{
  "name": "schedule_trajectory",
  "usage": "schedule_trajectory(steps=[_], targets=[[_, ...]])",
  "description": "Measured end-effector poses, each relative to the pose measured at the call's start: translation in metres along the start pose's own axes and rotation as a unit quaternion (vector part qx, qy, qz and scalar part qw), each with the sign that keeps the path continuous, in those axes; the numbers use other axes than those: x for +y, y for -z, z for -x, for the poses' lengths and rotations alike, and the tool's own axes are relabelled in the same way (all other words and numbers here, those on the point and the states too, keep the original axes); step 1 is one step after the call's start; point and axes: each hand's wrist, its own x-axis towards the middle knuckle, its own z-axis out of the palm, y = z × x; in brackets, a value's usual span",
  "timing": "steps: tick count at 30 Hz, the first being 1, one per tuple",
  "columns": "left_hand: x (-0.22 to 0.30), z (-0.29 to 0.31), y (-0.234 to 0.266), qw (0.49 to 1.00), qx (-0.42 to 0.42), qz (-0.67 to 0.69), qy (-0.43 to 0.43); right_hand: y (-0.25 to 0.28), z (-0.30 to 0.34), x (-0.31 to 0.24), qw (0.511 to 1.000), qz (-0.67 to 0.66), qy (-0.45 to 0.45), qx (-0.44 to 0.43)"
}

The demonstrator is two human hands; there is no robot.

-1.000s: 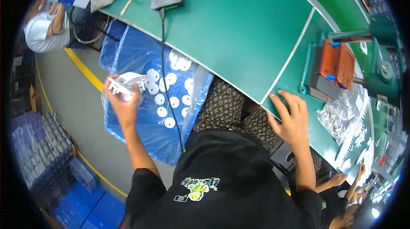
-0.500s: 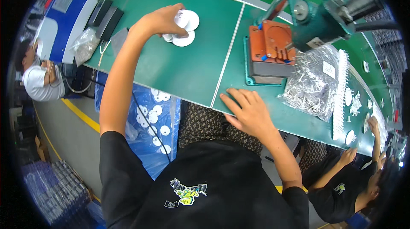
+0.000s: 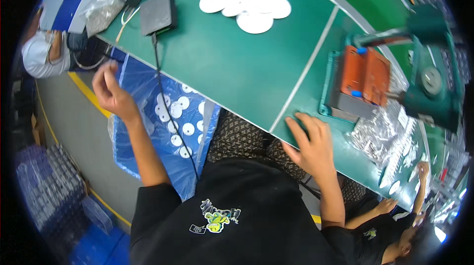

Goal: The person assembles small circular electronic components using a manual press.

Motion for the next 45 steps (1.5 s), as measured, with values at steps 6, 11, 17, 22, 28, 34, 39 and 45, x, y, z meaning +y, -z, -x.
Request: schedule_trajectory(steps=[6,11,17,22,28,34,39,45], targets=[[-0.183,0.208,0.082,0.912,-0.26,-0.151,0.279,0.001,0.001,0.001,1.0,0.023,0.004,-0.018],[-0.281,0.244,0.018,0.854,-0.448,-0.202,0.169,0.001,0.013,0.005,0.997,0.078,0.004,-0.024],[-0.335,0.211,-0.038,0.825,-0.499,-0.23,0.132,0.003,0.018,0.005,0.995,0.096,-0.011,-0.037],[-0.31,0.229,-0.041,0.802,-0.53,-0.255,0.109,0.001,0.019,0.007,0.994,0.11,0.008,-0.017],[-0.272,0.248,-0.055,0.787,-0.533,-0.298,0.09,0.0,0.018,0.006,0.992,0.128,0.011,-0.013],[-0.239,0.268,-0.033,0.773,-0.534,-0.336,0.066,0.001,0.02,0.004,0.992,0.127,0.014,-0.018],[-0.301,0.324,-0.005,0.797,-0.543,-0.261,-0.036,0.003,0.02,0.004,0.992,0.122,0.008,-0.023],[-0.302,0.396,0.017,0.867,-0.401,-0.15,0.254,0.002,0.015,0.003,0.994,0.107,0.019,-0.01]])
